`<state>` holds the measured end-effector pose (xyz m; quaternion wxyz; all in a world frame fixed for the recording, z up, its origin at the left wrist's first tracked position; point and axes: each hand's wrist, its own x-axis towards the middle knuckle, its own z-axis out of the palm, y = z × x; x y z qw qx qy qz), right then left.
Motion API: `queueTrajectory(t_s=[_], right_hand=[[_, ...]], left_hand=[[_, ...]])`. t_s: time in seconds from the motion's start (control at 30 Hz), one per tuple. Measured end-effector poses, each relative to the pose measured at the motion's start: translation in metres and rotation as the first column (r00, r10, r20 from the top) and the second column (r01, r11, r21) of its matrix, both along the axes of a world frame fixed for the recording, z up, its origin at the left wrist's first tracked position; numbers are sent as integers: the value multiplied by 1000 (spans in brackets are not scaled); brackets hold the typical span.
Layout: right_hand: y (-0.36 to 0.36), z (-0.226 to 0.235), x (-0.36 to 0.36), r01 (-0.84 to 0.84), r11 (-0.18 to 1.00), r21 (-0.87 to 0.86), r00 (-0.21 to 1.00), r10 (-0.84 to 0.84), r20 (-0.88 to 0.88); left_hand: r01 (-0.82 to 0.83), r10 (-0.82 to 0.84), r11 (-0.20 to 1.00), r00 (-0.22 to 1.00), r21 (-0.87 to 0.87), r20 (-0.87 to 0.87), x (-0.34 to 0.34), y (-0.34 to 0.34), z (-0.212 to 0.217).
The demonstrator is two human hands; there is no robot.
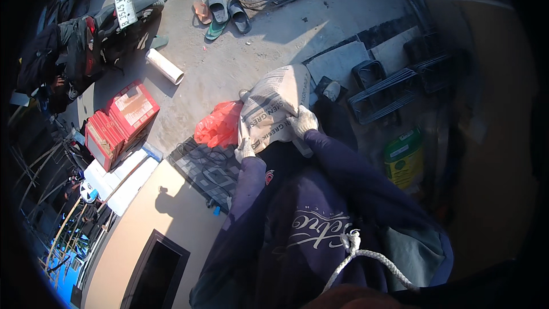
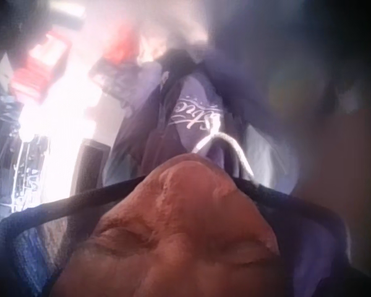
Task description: The person picks up a metal frame and then opens a bag of cement by hand.
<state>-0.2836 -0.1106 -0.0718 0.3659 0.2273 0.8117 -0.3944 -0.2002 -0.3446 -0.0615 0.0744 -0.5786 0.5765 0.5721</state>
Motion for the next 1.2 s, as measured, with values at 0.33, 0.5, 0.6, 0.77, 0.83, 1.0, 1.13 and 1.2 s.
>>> queueTrajectory(t_s=[0.33,0.5,0.6,0.77,0.83,1.0,1.13,1.2], right_hand=[[-17,-33,-7,134,991,-8,962,-128,243],[-44,-9,-64,106,994,-1,940,-100,326],[-26,-25,-58,76,997,9,939,-75,336],[-21,-49,-82,136,971,-196,934,-60,352],[4,-79,-79,66,988,-138,954,-22,300],[48,-43,-163,245,930,-275,927,-142,347],[100,-8,-212,601,750,-277,787,-494,371],[118,13,-223,694,631,-346,718,-570,400]], left_hand=[[184,-201,979,939,86,279,-34,-20,-40],[241,-256,958,963,158,80,14,-65,-133],[199,-228,956,966,216,119,-41,-62,-65],[169,-202,967,966,191,165,-29,-85,-102],[131,-165,972,972,197,167,-66,-68,-84],[50,-64,993,989,106,131,-149,-34,-40],[80,-87,992,994,102,66,-230,21,-19],[99,-102,992,994,84,37,-256,43,-4]])
